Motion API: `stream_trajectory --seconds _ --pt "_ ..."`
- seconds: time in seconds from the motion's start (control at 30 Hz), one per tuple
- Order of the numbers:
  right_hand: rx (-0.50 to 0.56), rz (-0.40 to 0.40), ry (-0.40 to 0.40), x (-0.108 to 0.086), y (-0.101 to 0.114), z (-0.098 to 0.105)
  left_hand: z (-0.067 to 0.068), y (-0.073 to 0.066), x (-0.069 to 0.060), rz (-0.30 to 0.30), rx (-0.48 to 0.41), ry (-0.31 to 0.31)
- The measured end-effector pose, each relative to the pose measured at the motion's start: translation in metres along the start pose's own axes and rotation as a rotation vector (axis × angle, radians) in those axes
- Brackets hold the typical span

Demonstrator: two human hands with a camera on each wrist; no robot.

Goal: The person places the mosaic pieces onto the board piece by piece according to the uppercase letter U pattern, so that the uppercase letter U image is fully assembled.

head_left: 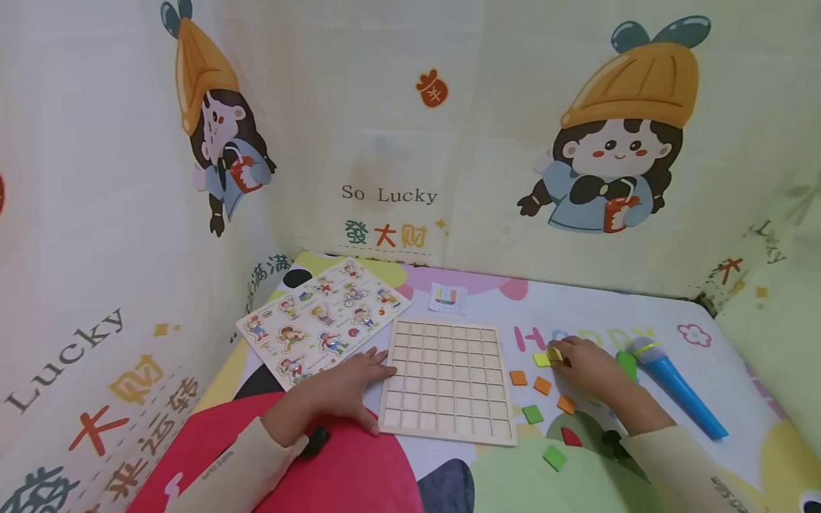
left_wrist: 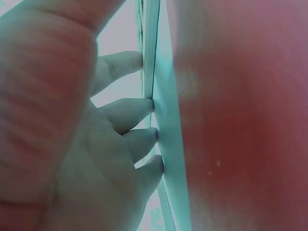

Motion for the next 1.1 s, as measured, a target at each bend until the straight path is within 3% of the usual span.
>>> stream_trajectory --seconds 0.13,0.3,0.5,0.83,1.1 --pt "-0.067 0.07 -0.016 -0.003 0.002 0.005 -0.003 -0.003 0.004 -0.009 0.045 0.001" --pt "-0.109 0.16 -0.029 -0.005 0.006 0.011 -0.009 -0.012 0.007 -0.022 0.117 0.046" --pt "-0.12 0.199 -0.029 -0.001 0.008 0.011 -0.008 -0.013 0.006 0.005 0.157 0.06" --pt "-0.145 0.256 -0.049 0.003 0.018 0.01 -0.006 -0.01 0.002 0.022 0.116 0.062" --pt "-0.091 0.306 -0.05 0.017 0.034 0.007 -0.003 -0.009 0.0 0.058 0.114 0.046"
Point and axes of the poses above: each hand's wrist, its own x-axis towards the middle knuckle, its own z-axis out of the back of the hand, y = z × x, the point moved 9 cm from there along x, towards the middle knuckle, and after that the axes turned 11 degrees about x, right-handed, at the moved point
